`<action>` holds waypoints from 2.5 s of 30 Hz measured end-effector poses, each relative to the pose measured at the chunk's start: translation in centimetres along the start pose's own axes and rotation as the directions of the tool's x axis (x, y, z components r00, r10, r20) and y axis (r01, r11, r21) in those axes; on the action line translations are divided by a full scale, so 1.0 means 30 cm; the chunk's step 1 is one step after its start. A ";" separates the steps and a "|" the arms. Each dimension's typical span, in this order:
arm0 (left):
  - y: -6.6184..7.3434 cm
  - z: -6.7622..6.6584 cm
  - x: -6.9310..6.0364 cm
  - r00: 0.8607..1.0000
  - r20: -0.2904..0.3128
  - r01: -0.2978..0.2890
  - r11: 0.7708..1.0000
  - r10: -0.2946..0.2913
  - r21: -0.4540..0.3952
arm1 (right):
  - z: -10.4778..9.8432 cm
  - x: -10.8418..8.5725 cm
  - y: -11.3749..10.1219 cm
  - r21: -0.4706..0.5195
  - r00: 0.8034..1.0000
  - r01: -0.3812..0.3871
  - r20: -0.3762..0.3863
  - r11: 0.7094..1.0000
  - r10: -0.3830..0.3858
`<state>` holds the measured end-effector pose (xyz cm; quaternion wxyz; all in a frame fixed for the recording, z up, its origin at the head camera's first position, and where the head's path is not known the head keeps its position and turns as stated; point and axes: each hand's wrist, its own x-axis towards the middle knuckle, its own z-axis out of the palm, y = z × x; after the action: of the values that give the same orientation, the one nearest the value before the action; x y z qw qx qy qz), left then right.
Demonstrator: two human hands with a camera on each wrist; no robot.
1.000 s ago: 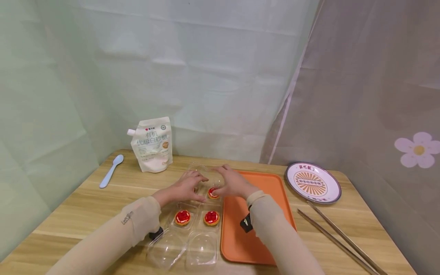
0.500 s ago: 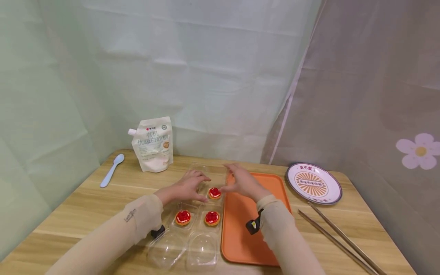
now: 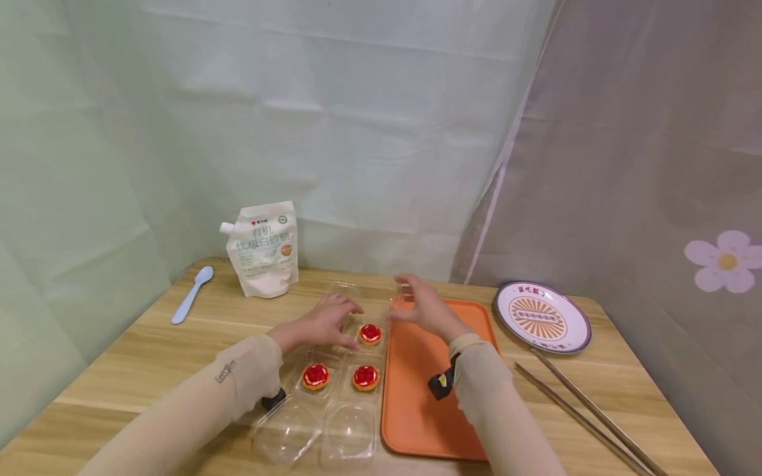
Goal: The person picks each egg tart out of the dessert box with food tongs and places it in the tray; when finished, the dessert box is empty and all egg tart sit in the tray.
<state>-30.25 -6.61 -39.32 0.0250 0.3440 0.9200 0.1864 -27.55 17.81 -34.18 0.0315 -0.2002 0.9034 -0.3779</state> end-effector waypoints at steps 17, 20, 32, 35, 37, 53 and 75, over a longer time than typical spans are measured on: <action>-0.014 0.006 -0.008 1.000 -0.006 0.011 1.000 -0.011 -0.006 | 0.079 0.116 0.045 0.175 0.987 -0.084 -0.117 0.981 0.106; -0.013 0.008 -0.010 1.000 -0.014 0.003 1.000 -0.003 -0.017 | 0.096 0.130 0.056 0.179 0.983 -0.113 -0.127 0.977 0.136; 0.000 0.013 -0.016 0.998 0.020 0.064 0.995 -0.063 -0.070 | 0.158 0.157 0.125 0.173 0.968 -0.185 -0.140 0.967 0.210; 0.002 0.011 -0.015 0.998 0.017 0.060 0.996 -0.059 -0.061 | 0.163 0.160 0.133 0.100 0.968 -0.186 -0.152 0.977 0.200; 0.004 0.009 -0.014 0.998 0.018 0.062 0.996 -0.061 -0.058 | 0.163 0.160 0.140 0.073 0.969 -0.184 -0.154 0.980 0.193; 0.009 -0.004 -0.015 0.998 0.019 0.068 0.996 -0.067 -0.063 | 0.154 0.170 0.152 0.000 0.975 -0.211 -0.073 0.978 0.210; 0.024 -0.010 -0.018 1.000 -0.009 0.010 0.999 -0.009 0.049 | 0.135 0.179 0.148 -0.141 0.984 -0.173 0.017 0.975 0.177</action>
<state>-29.44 -6.56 -38.83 0.0132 0.3392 0.9260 0.1650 -33.15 15.84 -39.63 0.0639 -0.1269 0.9411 -0.3069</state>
